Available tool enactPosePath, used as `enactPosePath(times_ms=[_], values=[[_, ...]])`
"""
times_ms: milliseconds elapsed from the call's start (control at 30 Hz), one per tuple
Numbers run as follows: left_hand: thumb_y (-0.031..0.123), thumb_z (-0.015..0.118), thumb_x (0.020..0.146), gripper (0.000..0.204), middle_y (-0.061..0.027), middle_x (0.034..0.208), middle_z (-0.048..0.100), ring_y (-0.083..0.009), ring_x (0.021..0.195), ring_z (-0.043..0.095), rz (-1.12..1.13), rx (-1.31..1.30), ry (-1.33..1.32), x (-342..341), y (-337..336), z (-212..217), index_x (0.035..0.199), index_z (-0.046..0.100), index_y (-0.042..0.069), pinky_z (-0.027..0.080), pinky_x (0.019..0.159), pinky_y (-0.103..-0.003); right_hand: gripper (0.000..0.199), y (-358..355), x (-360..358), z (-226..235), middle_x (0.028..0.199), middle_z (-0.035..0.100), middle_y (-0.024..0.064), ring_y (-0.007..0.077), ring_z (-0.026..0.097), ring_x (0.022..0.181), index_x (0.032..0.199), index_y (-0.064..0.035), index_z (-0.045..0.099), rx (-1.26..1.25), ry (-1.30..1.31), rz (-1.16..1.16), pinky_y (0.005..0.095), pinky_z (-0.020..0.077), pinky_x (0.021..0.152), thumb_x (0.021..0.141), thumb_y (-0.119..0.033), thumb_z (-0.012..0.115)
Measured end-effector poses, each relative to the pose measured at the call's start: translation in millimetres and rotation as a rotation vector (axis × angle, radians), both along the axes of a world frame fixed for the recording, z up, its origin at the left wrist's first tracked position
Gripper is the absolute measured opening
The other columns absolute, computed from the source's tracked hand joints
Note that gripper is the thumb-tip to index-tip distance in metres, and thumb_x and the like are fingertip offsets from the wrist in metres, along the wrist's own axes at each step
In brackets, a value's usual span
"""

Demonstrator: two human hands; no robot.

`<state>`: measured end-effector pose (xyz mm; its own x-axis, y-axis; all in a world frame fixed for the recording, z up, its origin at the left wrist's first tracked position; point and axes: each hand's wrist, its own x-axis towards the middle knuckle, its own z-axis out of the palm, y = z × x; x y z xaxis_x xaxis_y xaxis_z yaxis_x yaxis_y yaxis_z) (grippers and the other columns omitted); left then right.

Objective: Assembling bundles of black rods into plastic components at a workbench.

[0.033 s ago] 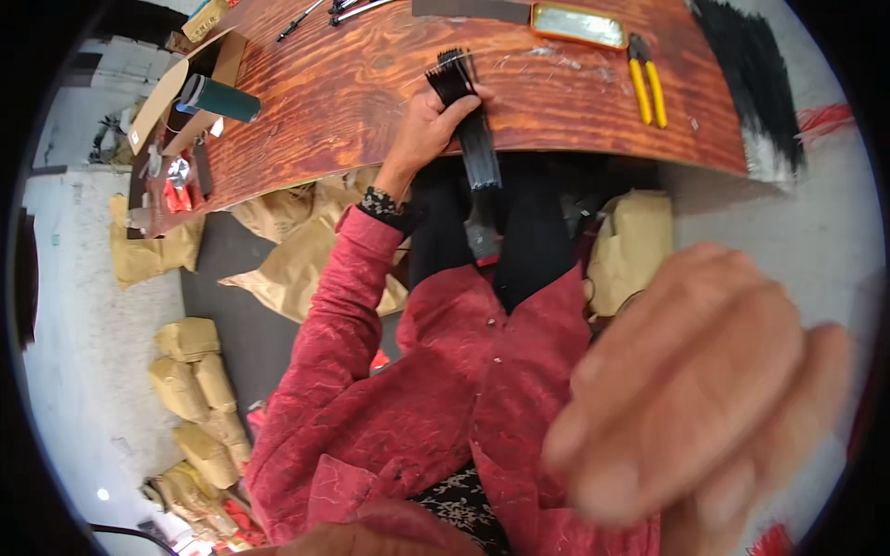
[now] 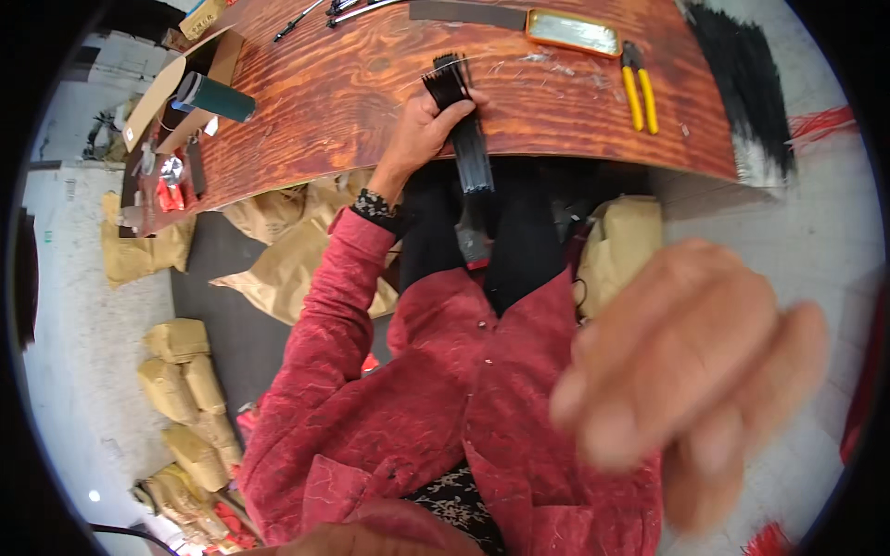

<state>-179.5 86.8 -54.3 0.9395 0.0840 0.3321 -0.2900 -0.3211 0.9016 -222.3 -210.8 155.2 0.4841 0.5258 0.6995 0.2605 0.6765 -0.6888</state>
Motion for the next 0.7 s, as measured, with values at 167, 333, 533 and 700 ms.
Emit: enactPosePath(times_ms=[167, 333, 533, 700], values=[[0.014, 0.06, 0.101, 0.022, -0.0002, 0.102, 0.072, -0.0083, 0.093, 0.063, -0.046, -0.047, 0.089, -10.5, 8.4, 4.2, 0.114, 0.072, 0.001, 0.05, 0.084, -0.026, 0.014, 25.4, 31.2, -64.9, 0.085, 0.069, 0.0109, 0.0161, 0.067, 0.074, 0.098, 0.0003, 0.062, -0.294, 0.113, -0.465, 0.0297, 0.056, 0.068, 0.099, -0.013, 0.059], [0.018, 0.063, 0.099, 0.022, -0.0013, 0.095, 0.073, -0.0101, 0.085, 0.065, -0.125, -0.059, 0.059, -1.9, 6.5, 10.5, 0.113, 0.073, 0.005, 0.052, 0.078, -0.027, 0.025, 55.6, 93.2, -124.0, 0.101, 0.07, 0.0109, 0.0148, 0.067, 0.096, 0.118, 0.0026, 0.065, -0.787, 0.018, -0.46, 0.0275, 0.0536, 0.084, 0.098, -0.013, 0.062], [0.021, 0.064, 0.099, 0.022, -0.0048, 0.09, 0.073, -0.013, 0.081, 0.066, -0.179, -0.069, 0.105, 2.9, 18.2, 0.9, 0.113, 0.073, 0.006, 0.053, 0.076, -0.031, 0.029, 117.5, 108.4, -150.6, 0.114, 0.069, 0.0082, 0.0156, 0.064, 0.105, 0.121, -0.0005, 0.067, -0.62, 0.02, -0.27, 0.0296, 0.0515, 0.091, 0.095, -0.012, 0.065], [0.02, 0.064, 0.1, 0.023, -0.0045, 0.097, 0.071, -0.0126, 0.088, 0.063, -0.123, 0.144, 0.147, -1.6, 14.3, 12.0, 0.106, 0.068, -0.001, 0.052, 0.079, -0.031, 0.024, 138.2, 116.8, -160.8, 0.106, 0.071, 0.0065, 0.0169, 0.063, 0.105, 0.112, -0.0035, 0.073, -0.511, -0.221, -0.362, 0.0302, 0.0506, 0.09, 0.092, -0.016, 0.069]])
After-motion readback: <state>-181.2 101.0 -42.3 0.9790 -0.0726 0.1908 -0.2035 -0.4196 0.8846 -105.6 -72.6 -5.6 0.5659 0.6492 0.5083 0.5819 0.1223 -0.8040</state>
